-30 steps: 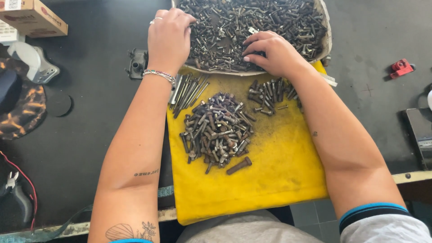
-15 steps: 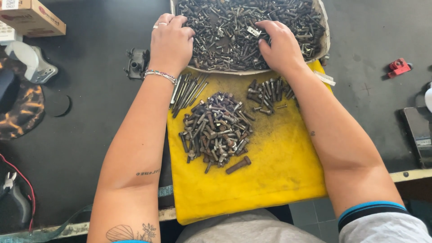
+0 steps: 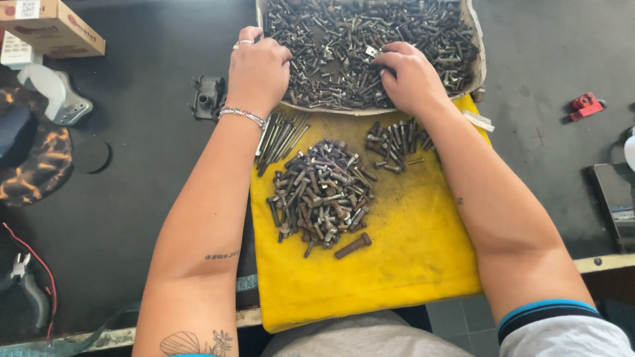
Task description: The person sorts small metal fasteners from a large container onto a yellow cloth on a workbench. They repeatedly pick up handfuls of fasteners, separate them by type, and place them into distinct piles on the cloth.
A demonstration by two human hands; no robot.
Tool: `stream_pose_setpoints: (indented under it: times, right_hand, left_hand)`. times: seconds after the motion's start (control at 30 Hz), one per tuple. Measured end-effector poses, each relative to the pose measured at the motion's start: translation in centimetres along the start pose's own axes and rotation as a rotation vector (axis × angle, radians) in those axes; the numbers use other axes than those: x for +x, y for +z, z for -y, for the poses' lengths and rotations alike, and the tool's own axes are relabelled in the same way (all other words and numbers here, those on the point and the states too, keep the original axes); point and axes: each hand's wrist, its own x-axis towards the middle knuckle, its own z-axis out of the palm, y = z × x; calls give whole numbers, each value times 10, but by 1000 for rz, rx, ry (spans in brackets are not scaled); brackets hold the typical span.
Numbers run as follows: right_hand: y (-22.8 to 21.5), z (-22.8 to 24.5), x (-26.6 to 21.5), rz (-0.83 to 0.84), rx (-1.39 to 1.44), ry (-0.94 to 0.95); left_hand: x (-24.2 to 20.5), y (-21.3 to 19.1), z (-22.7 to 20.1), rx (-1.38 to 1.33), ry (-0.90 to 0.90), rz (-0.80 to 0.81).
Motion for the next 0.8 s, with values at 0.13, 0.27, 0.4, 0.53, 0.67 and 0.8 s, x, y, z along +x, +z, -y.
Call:
stream_pose_setpoints:
  times: [0.13,0.27,0.4,0.53,0.67,0.8]
  right_hand:
    - [0,2,-1,-10,-9,-8]
    - [1,3,-1,-19,-18,-38]
    - [-2,5,-2,-21,-1,-40]
    - [-2,7,-3,-10,-17,-36]
    - [0,4,-2,-13,-15,-51]
    - [5,-3,1,-8,-6,-49]
  left_hand:
    - [-1,-6,-3,24,2,11]
    - [-1,-11,-6,-14,-29,22]
    - [-1,-18,-12,-71,-88,-18]
    - [-3,-22,-17,-129,-128,-65]
    - [-3,-31,-19,-229,-167,-137]
    - [-3,-34,-21,-236,-204,-174]
